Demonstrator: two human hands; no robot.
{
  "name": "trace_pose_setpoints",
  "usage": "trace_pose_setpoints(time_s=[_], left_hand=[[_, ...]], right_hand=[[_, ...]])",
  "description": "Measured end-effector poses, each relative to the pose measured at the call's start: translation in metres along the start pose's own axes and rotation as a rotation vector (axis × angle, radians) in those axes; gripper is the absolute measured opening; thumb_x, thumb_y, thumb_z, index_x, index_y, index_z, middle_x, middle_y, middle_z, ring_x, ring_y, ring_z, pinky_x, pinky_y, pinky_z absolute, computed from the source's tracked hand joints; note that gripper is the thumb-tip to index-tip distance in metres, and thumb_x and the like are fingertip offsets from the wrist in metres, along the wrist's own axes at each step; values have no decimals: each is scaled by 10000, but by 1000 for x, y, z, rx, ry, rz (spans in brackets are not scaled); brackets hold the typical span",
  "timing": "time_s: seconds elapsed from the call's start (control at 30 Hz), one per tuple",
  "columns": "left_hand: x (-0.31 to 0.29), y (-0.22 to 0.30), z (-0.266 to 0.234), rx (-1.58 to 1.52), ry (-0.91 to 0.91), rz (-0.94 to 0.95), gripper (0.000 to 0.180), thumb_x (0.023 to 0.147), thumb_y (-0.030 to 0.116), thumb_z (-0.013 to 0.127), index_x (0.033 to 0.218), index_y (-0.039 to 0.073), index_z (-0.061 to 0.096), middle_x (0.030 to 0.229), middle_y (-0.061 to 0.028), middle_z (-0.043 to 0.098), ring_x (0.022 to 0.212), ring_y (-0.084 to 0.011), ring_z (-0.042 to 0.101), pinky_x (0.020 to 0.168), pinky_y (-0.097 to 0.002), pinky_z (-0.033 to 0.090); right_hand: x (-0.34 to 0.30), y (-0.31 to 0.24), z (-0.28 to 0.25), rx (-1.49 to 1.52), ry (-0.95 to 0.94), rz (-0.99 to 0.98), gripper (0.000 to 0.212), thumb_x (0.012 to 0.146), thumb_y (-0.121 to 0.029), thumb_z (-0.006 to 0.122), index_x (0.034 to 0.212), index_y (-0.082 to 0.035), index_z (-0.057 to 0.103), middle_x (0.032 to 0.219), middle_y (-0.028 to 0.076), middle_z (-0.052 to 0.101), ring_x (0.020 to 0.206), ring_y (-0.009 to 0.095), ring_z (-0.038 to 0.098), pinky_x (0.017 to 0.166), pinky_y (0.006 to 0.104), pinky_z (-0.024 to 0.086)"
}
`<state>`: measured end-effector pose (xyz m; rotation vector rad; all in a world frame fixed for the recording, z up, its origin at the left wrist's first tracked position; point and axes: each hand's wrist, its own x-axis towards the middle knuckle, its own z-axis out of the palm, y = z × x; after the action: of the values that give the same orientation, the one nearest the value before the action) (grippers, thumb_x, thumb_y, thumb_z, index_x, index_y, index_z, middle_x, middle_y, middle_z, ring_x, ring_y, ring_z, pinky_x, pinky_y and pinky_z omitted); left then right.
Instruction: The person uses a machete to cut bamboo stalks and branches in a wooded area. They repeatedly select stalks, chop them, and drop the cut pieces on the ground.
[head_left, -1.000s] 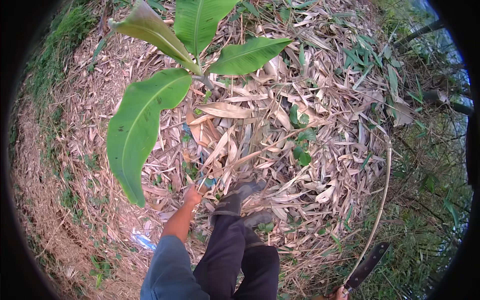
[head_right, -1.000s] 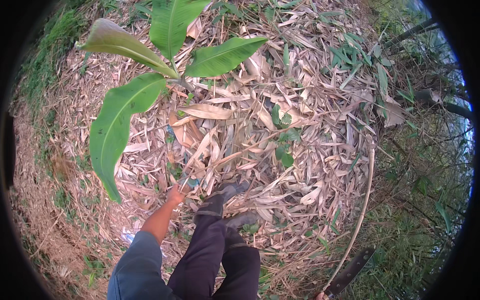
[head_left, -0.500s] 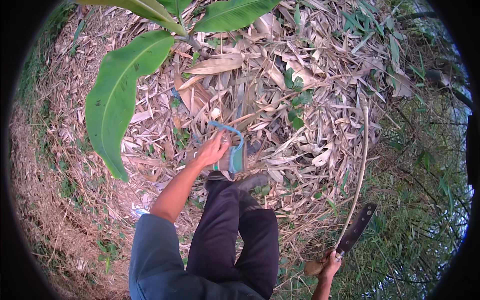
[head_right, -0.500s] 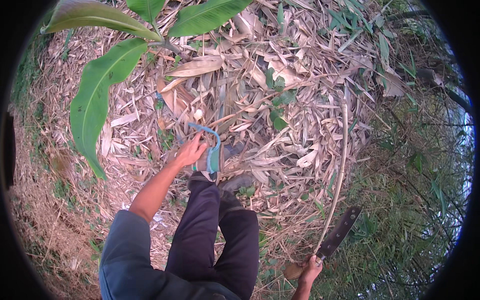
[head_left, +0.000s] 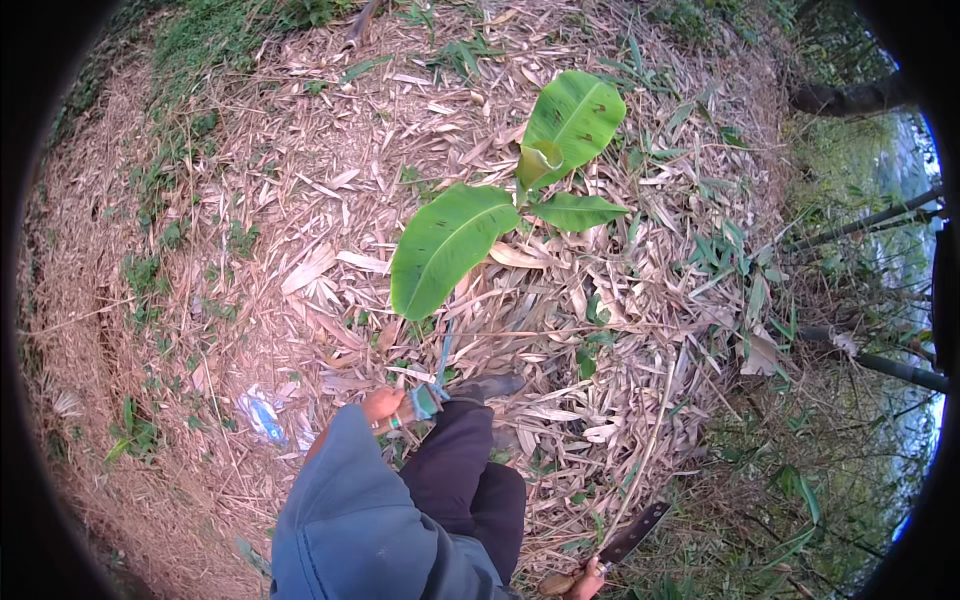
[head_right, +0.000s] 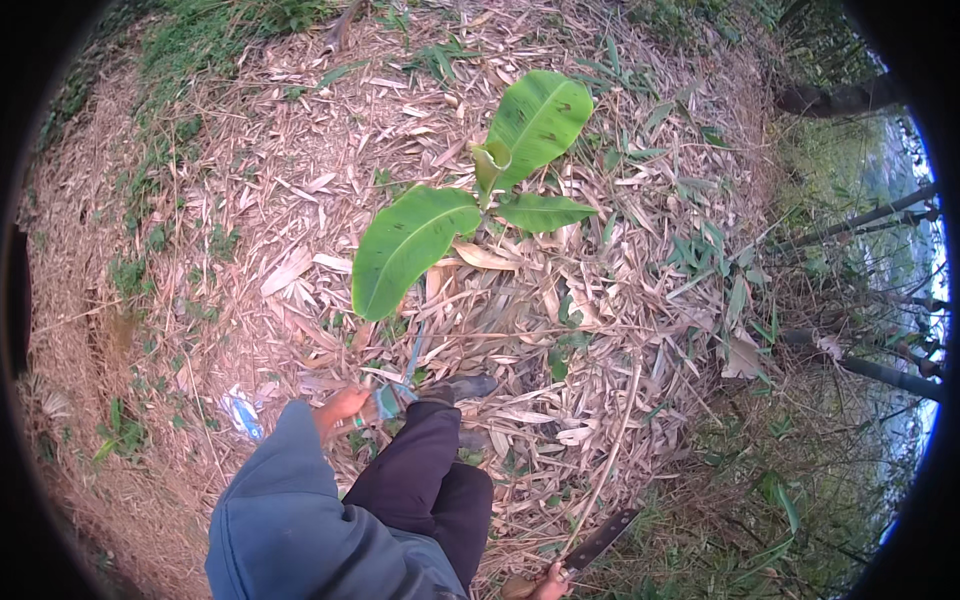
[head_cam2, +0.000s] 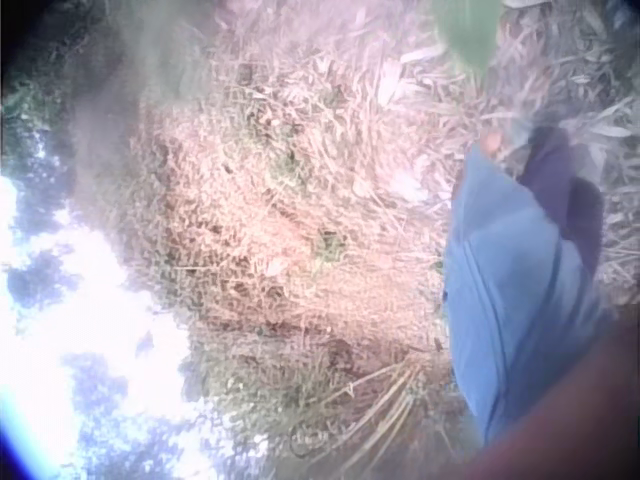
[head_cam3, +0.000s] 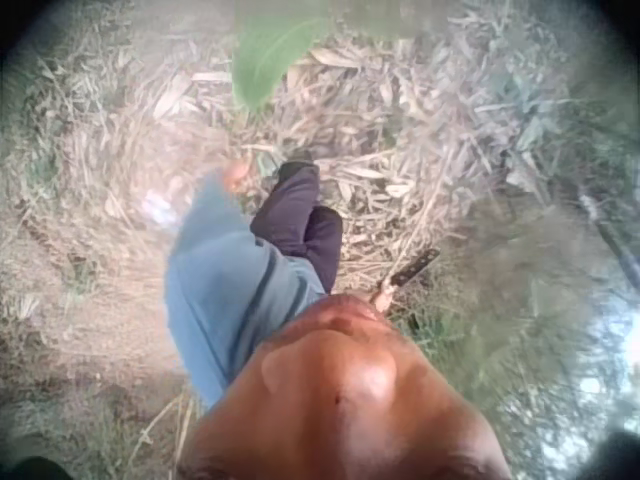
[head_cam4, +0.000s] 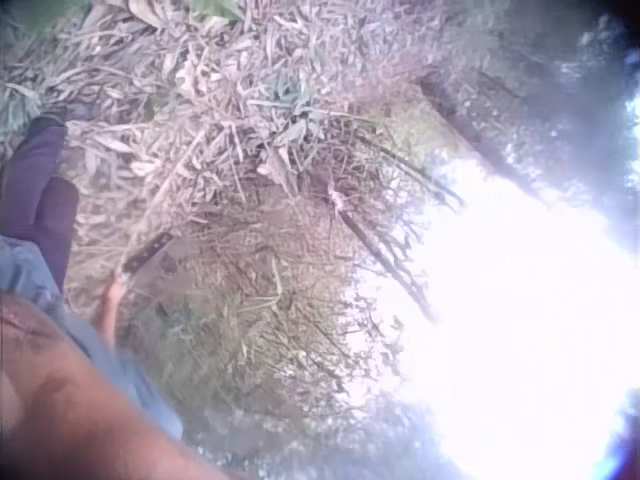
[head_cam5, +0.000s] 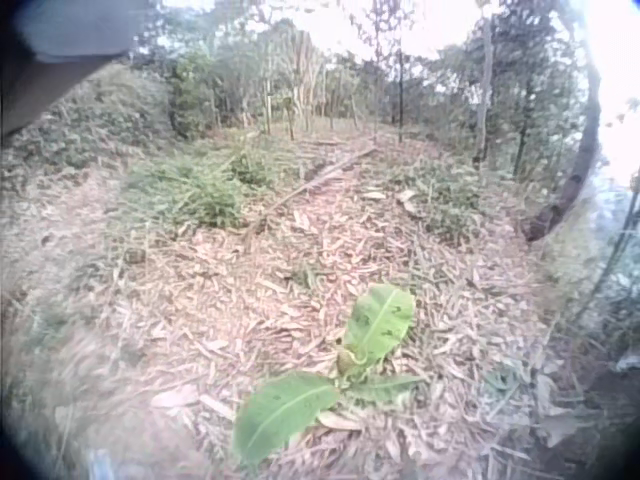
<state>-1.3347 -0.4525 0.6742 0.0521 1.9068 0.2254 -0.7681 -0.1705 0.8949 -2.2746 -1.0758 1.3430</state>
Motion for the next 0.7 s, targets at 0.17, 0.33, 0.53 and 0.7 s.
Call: trace_pose_setpoints(time_s=[0.17, 0.33, 0.53, 0.7], left_hand=[[-163, -220, -27, -66, 355, -45, 566, 966, 561, 378, 1038, 65, 641, 795, -209, 652, 857, -371, 653, 756, -469, 505], [-300, -290, -37, -955, 454, -504, 551, 964, 568, 372, 996, 83, 633, 777, -177, 640, 824, -340, 642, 724, -459, 501], [-338, -286, -88, -2024, 739, -366, 538, 962, 576, 365, 945, 104, 624, 756, -139, 625, 785, -303, 628, 686, -447, 497], [-334, -257, -184, -2456, 965, -383, 530, 961, 583, 359, 903, 122, 616, 738, -107, 613, 752, -273, 617, 655, -437, 493]], right_hand=[[-107, 27, -37, 72, -19, 67, 180, 958, -208, 614, 959, -30, 584, 666, 47, 552, 513, 154, 509, 469, 303, 439], [-138, 35, -65, -51, -100, -17, 480, 895, -503, 659, 771, -43, 593, 616, 83, 611, 508, 190, 581, 484, 357, 476], [-178, -5, -12, -187, 14, 92, 420, 868, -411, 710, 747, -16, 636, 646, 89, 649, 525, 188, 581, 492, 355, 462], [-177, -26, 44, -220, -116, -110, 404, 927, -368, 659, 749, -6, 642, 636, 79, 623, 538, 161, 553, 506, 333, 432]])
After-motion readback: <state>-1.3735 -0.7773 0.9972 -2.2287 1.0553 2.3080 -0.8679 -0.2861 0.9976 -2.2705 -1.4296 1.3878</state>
